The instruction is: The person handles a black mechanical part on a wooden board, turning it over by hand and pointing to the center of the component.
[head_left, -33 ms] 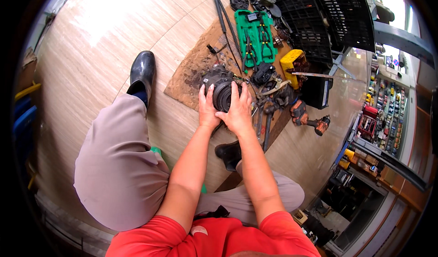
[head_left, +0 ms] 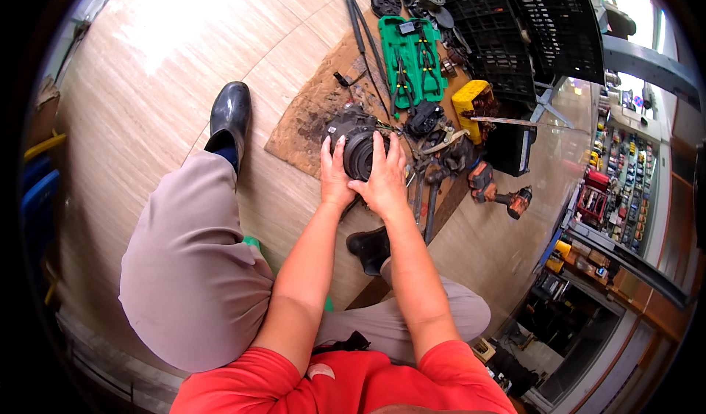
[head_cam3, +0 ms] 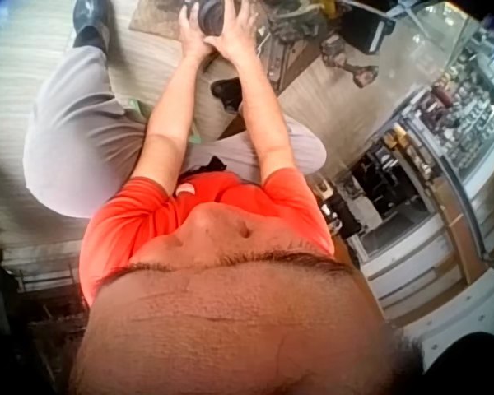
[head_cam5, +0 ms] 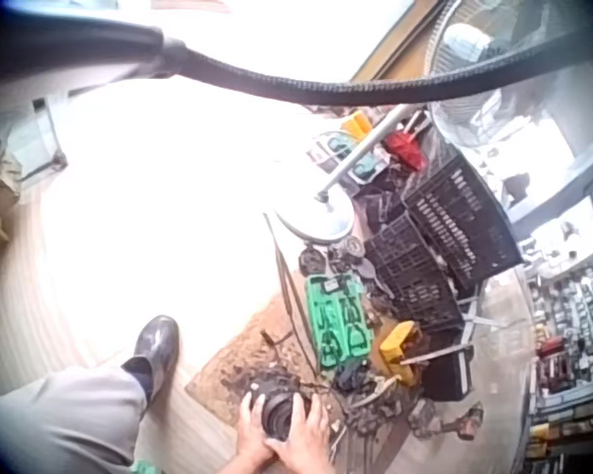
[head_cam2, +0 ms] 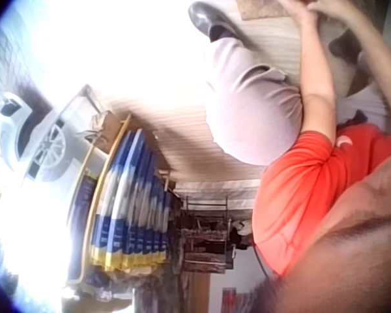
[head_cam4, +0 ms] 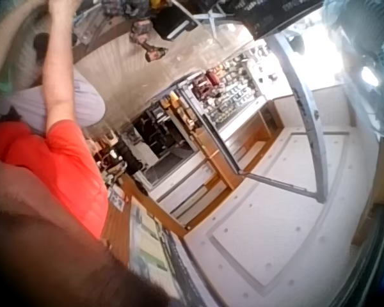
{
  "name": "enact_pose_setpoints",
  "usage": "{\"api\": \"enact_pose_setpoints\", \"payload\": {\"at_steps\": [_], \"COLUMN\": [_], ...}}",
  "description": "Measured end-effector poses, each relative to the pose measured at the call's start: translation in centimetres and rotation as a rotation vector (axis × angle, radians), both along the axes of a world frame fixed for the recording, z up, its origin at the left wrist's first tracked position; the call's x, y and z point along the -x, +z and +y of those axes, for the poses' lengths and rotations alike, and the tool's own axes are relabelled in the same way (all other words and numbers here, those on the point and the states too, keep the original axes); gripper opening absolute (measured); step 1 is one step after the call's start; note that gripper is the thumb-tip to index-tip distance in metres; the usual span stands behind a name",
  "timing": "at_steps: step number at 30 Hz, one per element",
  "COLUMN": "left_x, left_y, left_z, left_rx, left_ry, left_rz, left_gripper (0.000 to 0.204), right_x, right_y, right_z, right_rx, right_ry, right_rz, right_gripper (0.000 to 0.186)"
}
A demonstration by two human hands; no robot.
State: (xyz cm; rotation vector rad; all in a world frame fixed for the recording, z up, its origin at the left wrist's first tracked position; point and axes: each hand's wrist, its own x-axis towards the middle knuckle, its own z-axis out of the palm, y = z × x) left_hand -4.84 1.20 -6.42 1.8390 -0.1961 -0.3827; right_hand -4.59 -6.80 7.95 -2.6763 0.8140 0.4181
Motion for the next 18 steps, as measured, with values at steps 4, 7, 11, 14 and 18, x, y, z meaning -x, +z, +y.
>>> {"api": "enact_pose_setpoints", "payload": {"at_steps": [4, 7, 11, 14, 18], "left_x": [0.0, -0.1, -0.2, -0.2, 0.0], "left_y": [0.2, 0.2, 0.4, 0.2, -0.2], "left_z": [0.0, 0.1, 0.1, 0.0, 0.0], "left_rx": [0.001, -0.006, -0.005, -0.002, 0.005], "left_ry": [0.000, -0.005, -0.006, 0.000, 0.010], "left_rz": [0.028, 0.045, 0.044, 0.031, 0.023], "left_gripper": [0.102, 0.102, 0.101, 0.101, 0.100], "right_x": [0.1, -0.1, 0.2, 0.0, 0.2], "right_y": [0.1, 0.4, 0.3, 0.3, 0.3], "right_z": [-0.6, -0.8, -1.1, -1.4, -1.3], "right_rx": [0.001, -0.015, 0.026, 0.035, 0.061], "right_ry": [0.069, 0.064, 0.123, 0.163, 0.179], "right_rz": [-0.030, -0.020, -0.037, -0.042, -0.055], "right_gripper": [0.116, 0.115, 0.114, 0.113, 0.111]}}
